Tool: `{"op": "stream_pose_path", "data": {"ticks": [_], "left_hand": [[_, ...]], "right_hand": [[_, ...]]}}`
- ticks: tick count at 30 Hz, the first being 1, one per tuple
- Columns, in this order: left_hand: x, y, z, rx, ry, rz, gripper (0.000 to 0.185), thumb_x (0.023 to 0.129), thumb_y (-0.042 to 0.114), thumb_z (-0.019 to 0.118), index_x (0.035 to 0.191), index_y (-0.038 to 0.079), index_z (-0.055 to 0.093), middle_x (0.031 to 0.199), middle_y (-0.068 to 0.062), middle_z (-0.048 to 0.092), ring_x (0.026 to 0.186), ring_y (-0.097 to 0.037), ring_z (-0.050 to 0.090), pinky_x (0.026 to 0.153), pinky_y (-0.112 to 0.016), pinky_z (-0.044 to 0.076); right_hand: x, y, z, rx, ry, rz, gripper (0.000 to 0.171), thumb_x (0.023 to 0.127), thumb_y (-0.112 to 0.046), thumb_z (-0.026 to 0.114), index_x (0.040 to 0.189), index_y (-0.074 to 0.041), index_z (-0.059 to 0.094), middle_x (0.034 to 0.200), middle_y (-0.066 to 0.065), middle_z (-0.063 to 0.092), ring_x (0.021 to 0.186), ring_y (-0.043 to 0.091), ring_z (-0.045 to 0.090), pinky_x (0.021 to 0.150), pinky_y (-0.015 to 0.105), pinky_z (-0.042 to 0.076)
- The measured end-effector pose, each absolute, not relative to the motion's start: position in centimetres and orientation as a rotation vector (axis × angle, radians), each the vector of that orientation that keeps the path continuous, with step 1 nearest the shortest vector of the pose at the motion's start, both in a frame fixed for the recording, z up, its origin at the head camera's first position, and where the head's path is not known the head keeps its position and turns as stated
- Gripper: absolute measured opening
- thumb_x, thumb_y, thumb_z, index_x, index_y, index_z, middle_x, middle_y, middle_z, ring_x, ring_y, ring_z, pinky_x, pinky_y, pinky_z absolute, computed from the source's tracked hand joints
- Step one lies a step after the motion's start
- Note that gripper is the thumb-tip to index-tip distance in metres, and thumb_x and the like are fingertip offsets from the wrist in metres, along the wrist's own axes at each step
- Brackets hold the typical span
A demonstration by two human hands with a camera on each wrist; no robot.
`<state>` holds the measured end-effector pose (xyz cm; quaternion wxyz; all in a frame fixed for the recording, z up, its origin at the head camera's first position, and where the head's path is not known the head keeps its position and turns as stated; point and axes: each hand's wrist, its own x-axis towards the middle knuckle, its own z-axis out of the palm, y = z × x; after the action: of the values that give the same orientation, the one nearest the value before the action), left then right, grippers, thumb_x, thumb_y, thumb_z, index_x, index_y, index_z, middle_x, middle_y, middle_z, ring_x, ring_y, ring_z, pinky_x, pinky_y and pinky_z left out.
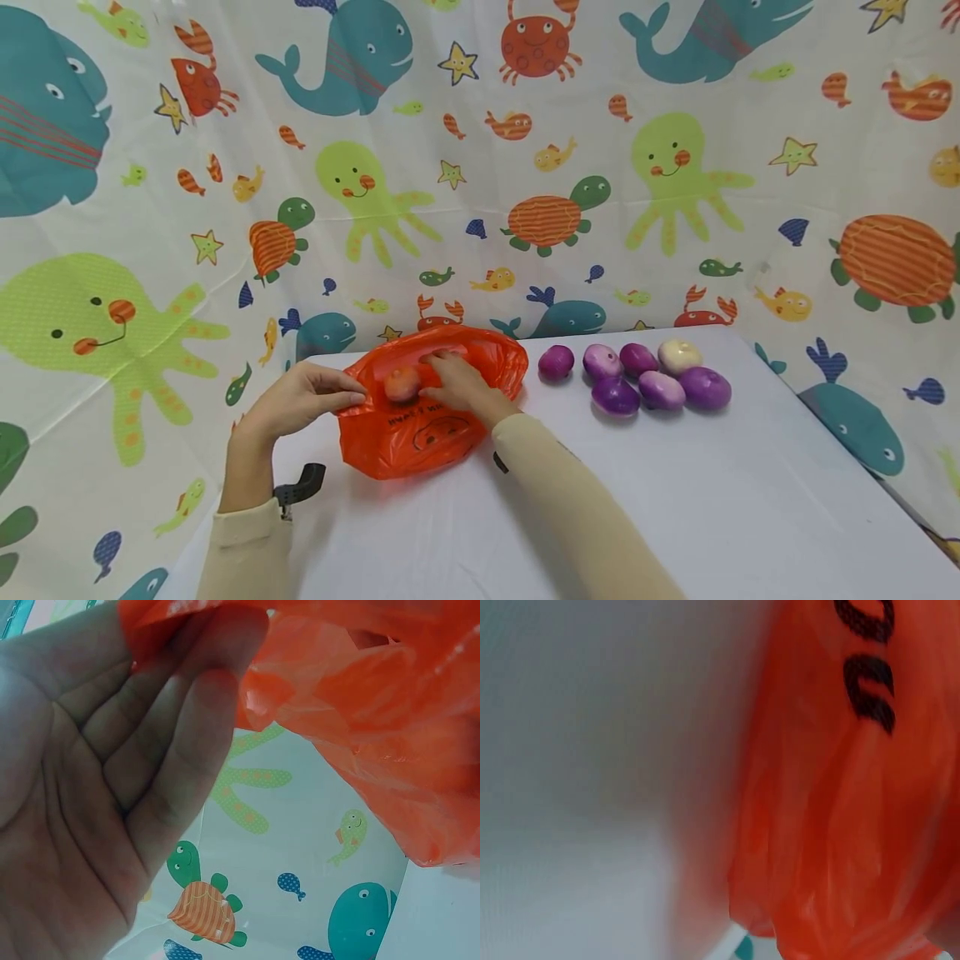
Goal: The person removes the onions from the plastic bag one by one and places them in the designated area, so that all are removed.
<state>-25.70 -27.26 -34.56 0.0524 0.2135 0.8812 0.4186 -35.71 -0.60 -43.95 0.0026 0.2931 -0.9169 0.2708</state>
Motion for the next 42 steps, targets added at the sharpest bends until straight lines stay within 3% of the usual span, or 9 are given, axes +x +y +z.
{"op": "stream_pose_path", "data": {"ticks": [6, 15, 26, 32, 38, 42], "left_hand": [[-25.6, -27.3, -34.5, 0.646, 2.676, 1.282, 0.016, 0.096, 0.024, 0.076, 0.107, 0.014, 0.083, 0.097, -0.004, 0.080, 0.088, -0.024, 0.072, 0.079, -0.030, 0.062], [-25.6, -27.3, -34.3, 0.642, 2.672, 1.298, 0.016, 0.096, 0.025, 0.077, 0.107, 0.014, 0.083, 0.097, -0.005, 0.079, 0.088, -0.024, 0.072, 0.079, -0.031, 0.063], [-25.6, -27.2, -34.4, 0.638, 2.676, 1.284, 0.016, 0.096, 0.025, 0.076, 0.107, 0.014, 0.083, 0.097, -0.004, 0.079, 0.089, -0.023, 0.072, 0.079, -0.031, 0.062], [-25.6, -27.2, -34.4, 0.646, 2.672, 1.289, 0.015, 0.096, 0.024, 0.076, 0.106, 0.014, 0.083, 0.098, -0.005, 0.079, 0.090, -0.023, 0.072, 0.080, -0.031, 0.062], [-25.6, -27.4, -34.5, 0.642, 2.678, 1.291, 0.016, 0.096, 0.025, 0.077, 0.106, 0.014, 0.083, 0.097, -0.005, 0.079, 0.089, -0.023, 0.072, 0.080, -0.031, 0.062], [-25.7, -27.4, -34.5, 0.650, 2.679, 1.293, 0.015, 0.097, 0.024, 0.076, 0.106, 0.015, 0.083, 0.097, -0.004, 0.079, 0.089, -0.024, 0.072, 0.079, -0.031, 0.063]], "right_hand": [[-35.6, -2.2, -44.8, 0.888, -2.954, 0.770, 0.069, 0.098, -0.033, 0.074, 0.158, -0.019, 0.044, 0.164, 0.004, 0.041, 0.149, 0.028, 0.042, 0.123, 0.049, 0.037], [-35.4, -3.6, -45.4, 0.992, -2.999, 0.589, 0.078, 0.100, -0.041, 0.069, 0.165, -0.031, 0.029, 0.175, 0.000, 0.018, 0.158, 0.035, 0.024, 0.125, 0.056, 0.030], [-35.1, -3.8, -44.6, 1.038, -3.019, 0.499, 0.077, 0.098, -0.040, 0.072, 0.163, -0.033, 0.032, 0.170, 0.000, 0.029, 0.155, 0.032, 0.027, 0.125, 0.056, 0.031], [-35.0, -4.3, -44.1, 1.100, -2.980, 0.496, 0.075, 0.097, -0.041, 0.073, 0.160, -0.026, 0.036, 0.166, -0.003, 0.038, 0.153, 0.025, 0.034, 0.126, 0.047, 0.032], [-34.7, -4.5, -44.4, 1.115, -3.006, 0.616, 0.071, 0.096, -0.039, 0.074, 0.159, -0.036, 0.040, 0.160, -0.005, 0.040, 0.148, 0.024, 0.036, 0.123, 0.050, 0.038], [-34.7, -4.1, -44.6, 1.142, -3.020, 0.697, 0.067, 0.095, -0.037, 0.076, 0.156, -0.037, 0.045, 0.156, -0.004, 0.043, 0.142, 0.024, 0.045, 0.120, 0.050, 0.042]]}}
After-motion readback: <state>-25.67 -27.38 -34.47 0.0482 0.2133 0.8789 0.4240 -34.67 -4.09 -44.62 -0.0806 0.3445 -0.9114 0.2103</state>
